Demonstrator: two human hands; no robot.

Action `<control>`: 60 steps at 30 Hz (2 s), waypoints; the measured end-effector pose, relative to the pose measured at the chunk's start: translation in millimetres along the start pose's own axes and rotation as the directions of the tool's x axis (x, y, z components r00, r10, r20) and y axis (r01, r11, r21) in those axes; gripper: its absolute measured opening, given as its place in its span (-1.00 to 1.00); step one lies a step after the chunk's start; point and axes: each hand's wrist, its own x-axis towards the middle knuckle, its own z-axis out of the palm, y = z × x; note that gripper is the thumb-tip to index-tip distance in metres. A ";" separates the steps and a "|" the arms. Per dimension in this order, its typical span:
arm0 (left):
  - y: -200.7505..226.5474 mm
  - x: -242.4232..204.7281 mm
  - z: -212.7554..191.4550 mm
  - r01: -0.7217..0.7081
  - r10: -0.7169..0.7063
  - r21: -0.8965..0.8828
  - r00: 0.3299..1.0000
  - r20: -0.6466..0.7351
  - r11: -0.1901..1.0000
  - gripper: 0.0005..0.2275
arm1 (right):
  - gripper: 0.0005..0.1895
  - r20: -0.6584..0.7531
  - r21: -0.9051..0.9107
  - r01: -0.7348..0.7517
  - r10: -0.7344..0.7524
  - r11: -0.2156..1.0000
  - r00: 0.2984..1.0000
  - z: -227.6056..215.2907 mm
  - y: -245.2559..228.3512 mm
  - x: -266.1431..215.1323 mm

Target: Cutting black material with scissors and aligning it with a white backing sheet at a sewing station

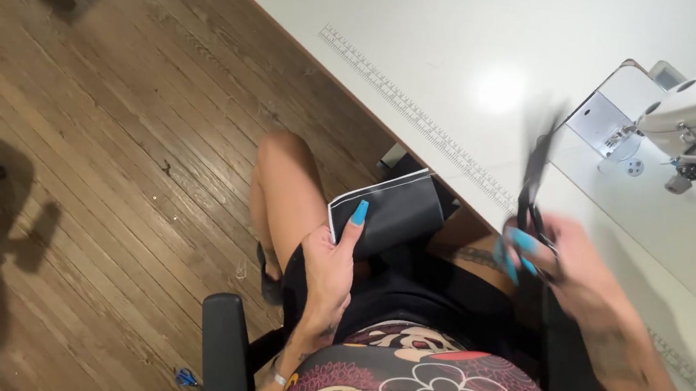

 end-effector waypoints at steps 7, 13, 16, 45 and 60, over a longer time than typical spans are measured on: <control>27.6 -3.4 3.4 0.010 -0.013 0.108 1.000 0.027 0.994 -0.53 | -0.63 0.227 -0.325 -0.376 0.457 0.868 0.860 3.2 14.7 -38.5; 55.6 -20.2 4.1 0.020 -0.014 -0.039 0.991 0.135 0.999 -0.59 | -0.61 0.276 -0.226 -0.315 0.371 0.922 0.887 33.2 -7.6 -23.3; 60.9 -23.8 1.8 0.038 -0.032 -0.040 0.990 0.140 0.998 -0.60 | -0.62 0.254 -0.177 -0.296 0.335 0.938 0.908 38.7 -15.9 -20.2; 162.8 24.1 -15.7 -0.028 -0.143 0.196 0.581 0.801 0.980 -0.87 | -0.54 0.513 0.023 -0.159 0.125 0.987 0.849 0.4 20.7 -22.5; 186.0 29.4 -16.0 -0.526 0.151 0.336 0.682 0.716 0.782 -0.69 | -0.48 0.493 -0.190 -0.103 0.185 0.976 0.850 22.9 -4.2 -33.7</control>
